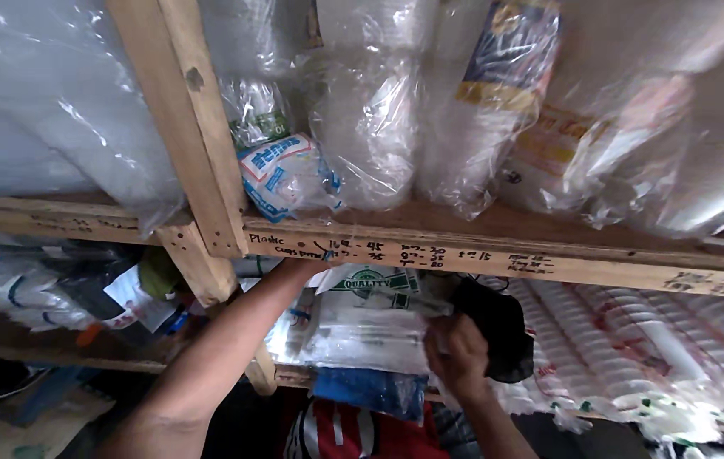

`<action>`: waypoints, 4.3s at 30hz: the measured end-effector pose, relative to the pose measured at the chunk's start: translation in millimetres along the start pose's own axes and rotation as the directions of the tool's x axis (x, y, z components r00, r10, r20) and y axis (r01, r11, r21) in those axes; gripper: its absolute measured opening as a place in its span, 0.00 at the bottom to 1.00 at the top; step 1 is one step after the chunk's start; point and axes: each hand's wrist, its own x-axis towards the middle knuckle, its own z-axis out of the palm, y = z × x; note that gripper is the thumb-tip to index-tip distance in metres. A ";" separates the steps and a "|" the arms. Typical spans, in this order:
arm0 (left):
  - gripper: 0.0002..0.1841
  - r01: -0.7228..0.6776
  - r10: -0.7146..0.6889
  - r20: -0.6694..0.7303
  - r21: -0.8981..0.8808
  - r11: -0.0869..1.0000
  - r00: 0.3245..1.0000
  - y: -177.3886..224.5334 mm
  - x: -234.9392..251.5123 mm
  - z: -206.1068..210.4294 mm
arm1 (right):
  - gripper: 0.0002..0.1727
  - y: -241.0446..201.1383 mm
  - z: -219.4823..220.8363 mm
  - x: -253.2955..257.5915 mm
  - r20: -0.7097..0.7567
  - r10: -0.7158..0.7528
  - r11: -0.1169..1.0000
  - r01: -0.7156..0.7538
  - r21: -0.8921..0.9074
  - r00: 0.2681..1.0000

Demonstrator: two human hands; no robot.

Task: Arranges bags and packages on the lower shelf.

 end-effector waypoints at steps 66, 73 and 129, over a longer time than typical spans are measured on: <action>0.29 -0.082 0.092 0.106 -0.093 0.992 0.990 -1.0 -2.6 30.4 | 0.09 -7.0 84.4 61.4 0.154 0.205 0.941 -0.238 0.240 0.967; 0.29 0.033 -0.015 0.204 -0.085 0.996 0.979 4.4 -4.1 19.4 | 0.20 0.2 55.6 42.6 0.461 0.134 0.863 -0.332 0.381 0.877; 0.19 -0.070 0.070 -0.014 0.000 0.998 0.997 -8.4 -13.7 49.7 | 0.07 27.4 93.4 29.4 0.165 0.194 0.878 -0.246 0.411 0.967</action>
